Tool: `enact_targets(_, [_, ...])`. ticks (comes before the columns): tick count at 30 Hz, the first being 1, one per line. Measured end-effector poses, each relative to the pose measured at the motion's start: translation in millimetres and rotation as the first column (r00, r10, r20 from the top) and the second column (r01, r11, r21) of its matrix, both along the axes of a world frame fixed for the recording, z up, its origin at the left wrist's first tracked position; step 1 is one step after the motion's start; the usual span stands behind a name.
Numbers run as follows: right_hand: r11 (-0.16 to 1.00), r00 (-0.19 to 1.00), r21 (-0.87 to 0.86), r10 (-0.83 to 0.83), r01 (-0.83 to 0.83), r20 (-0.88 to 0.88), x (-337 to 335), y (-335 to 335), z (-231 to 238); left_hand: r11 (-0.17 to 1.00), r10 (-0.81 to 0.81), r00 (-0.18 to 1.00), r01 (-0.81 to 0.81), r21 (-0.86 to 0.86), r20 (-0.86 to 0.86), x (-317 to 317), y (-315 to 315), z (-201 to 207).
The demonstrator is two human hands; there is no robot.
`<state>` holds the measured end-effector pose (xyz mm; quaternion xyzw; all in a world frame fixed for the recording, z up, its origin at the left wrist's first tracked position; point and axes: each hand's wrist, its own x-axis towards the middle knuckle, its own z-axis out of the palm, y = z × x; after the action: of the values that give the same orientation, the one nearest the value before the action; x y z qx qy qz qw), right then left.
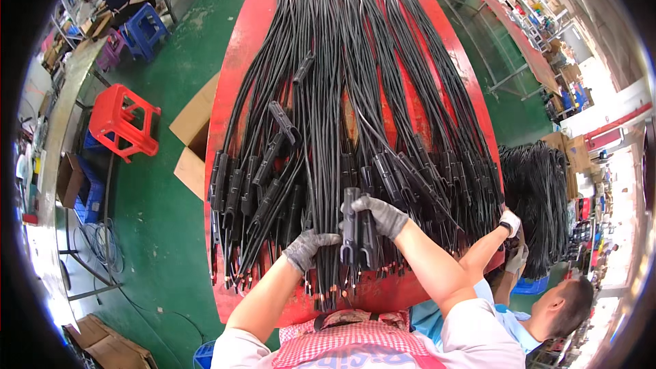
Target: The person attaches plastic components to cables laid across a workbench by hand, retrieves additional components from a cardboard box on the floor, and fits them onto the remaining cables.
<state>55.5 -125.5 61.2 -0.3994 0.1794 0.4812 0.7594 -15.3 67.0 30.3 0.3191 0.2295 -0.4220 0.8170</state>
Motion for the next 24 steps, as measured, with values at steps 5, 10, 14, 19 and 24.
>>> enact_targets(5, [0.987, 0.986, 0.004, -0.161, 0.162, -0.028, -15, 7, -10, 0.996, -0.028, 1.0, 0.028, 0.09, -0.001, -1, -4, 9])
enact_targets(10, [0.992, 0.994, -0.063, -0.106, 0.105, -0.008, -16, 1, 0, 0.898, -0.087, 0.982, 0.006, 0.44, 0.165, 3, -21, 28])
enact_targets(14, [0.984, 0.999, -0.172, -0.038, 0.036, -0.007, -7, 3, 0, 0.952, -0.08, 0.974, 0.012, 0.305, 0.213, 6, -18, 1])
enact_targets(19, [0.98, 0.991, 0.152, -0.131, 0.131, -0.008, -13, -18, 4, 0.964, 0.094, 0.986, -0.125, -0.236, -0.138, 4, 0, -6])
enact_targets(24, [0.988, 0.989, 0.05, -0.149, 0.148, 0.011, -16, -19, 10, 0.943, 0.076, 0.997, -0.082, -0.322, -0.031, 13, -11, -1])
